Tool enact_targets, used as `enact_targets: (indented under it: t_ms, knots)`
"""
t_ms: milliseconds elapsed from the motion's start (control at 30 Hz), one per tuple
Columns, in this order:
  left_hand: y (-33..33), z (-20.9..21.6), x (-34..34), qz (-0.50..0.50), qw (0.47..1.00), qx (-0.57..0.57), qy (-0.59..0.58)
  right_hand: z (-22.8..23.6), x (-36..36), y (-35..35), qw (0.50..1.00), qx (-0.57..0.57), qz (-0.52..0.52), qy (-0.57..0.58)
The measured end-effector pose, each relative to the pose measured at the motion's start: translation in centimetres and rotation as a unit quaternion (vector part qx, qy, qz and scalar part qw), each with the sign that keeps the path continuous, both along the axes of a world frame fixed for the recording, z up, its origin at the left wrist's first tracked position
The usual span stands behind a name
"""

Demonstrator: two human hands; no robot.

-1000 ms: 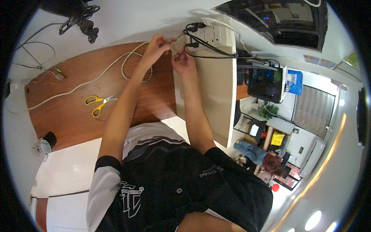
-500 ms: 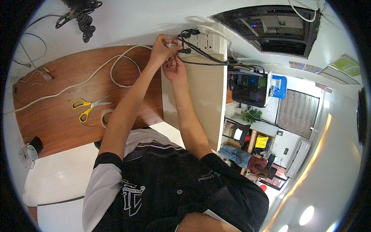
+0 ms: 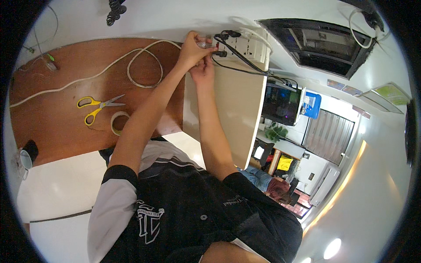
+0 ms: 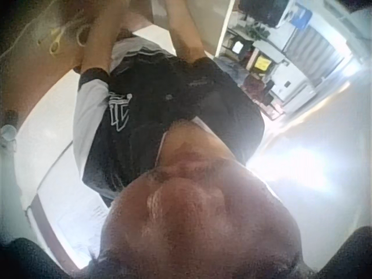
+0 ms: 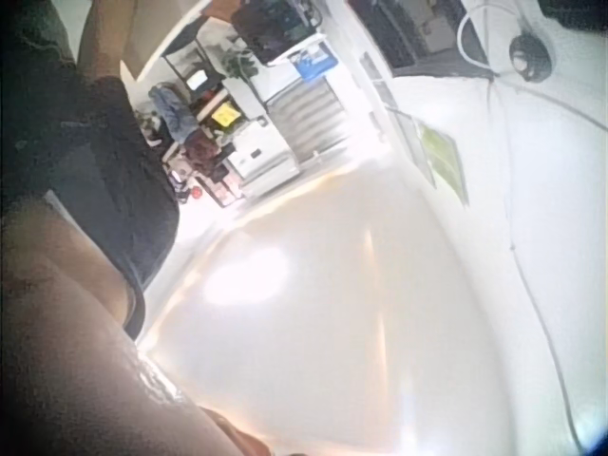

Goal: The person secures a power strip and cables to a desk using clear tape. They repeatedly pull tape from a roll, cut it with scissors, and wrap it around the power strip and cables to hold them in place.

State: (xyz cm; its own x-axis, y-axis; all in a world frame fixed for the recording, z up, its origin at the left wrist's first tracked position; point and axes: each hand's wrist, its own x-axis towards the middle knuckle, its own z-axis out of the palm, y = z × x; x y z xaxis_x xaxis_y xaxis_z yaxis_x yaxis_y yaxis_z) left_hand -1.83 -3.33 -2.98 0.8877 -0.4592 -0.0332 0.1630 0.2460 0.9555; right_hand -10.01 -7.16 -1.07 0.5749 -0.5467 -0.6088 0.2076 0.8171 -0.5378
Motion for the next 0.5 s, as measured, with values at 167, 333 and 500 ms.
enact_targets:
  t_ms: [167, 333, 500]
  knots:
    - [1.3, 1.3, 0.4, -0.012, 1.0, 0.015, -0.016, -0.7, -0.3, 0.4, 0.996, -0.068, 0.022, 0.062]
    - [-0.7, -0.2, -0.4, 0.018, 0.998, -0.058, 0.022, -3.5, 0.0, -2.2, 0.991, 0.063, 0.003, -0.117]
    - [-0.6, 0.0, -0.3, 0.006, 0.999, -0.006, 0.033, -5.2, -1.2, -2.2, 0.98, 0.116, -0.033, -0.159]
